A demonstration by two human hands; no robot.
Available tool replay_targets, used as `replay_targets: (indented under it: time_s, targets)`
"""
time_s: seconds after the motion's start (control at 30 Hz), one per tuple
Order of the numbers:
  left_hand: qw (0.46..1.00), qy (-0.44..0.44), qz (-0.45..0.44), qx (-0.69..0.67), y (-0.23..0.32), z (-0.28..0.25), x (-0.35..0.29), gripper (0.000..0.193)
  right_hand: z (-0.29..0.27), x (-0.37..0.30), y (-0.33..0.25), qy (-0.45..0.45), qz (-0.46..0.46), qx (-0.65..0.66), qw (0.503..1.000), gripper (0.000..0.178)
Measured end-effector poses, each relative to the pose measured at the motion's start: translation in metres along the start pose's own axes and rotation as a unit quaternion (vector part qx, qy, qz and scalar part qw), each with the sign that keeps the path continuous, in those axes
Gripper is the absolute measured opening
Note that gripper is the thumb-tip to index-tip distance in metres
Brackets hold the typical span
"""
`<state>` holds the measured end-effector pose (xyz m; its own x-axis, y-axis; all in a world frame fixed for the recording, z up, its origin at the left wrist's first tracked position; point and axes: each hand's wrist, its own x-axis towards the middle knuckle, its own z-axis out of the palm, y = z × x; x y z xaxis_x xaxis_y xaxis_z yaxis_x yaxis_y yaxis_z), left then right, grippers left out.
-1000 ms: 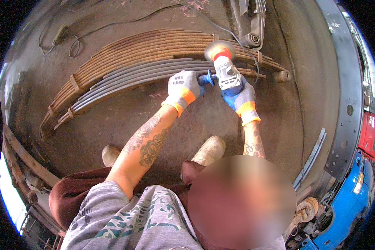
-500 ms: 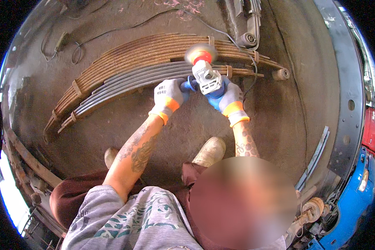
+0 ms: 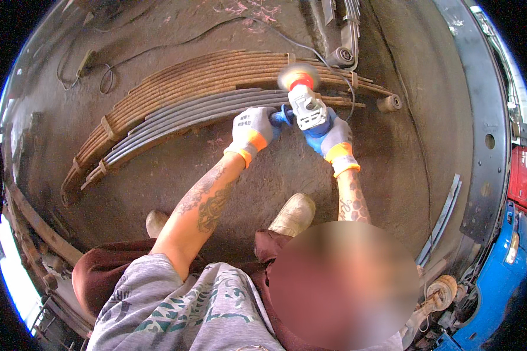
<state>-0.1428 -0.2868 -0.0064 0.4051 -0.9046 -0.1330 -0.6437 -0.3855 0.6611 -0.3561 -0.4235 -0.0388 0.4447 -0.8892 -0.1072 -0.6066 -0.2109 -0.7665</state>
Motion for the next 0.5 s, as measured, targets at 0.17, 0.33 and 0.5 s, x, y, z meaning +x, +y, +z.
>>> replay_targets:
  time_s: [0.17, 0.33, 0.5]
  targets:
    - [1.000, -0.014, 0.003, -0.014, 0.006, 0.001, 0.007, 0.023, -0.016, -0.008, -0.040, -0.003, -0.020, -0.001, 1.000, 0.057]
    - [0.999, 0.006, -0.009, -0.045, 0.015, 0.001, -0.003, 0.022, -0.024, -0.002, -0.026, -0.049, 0.021, 0.076, 0.996, 0.044]
    - [0.999, -0.026, -0.036, -0.005, 0.005, -0.001, -0.011, 0.033, 0.000, -0.004, -0.041, -0.056, 0.326, 0.690, 0.644, 0.024]
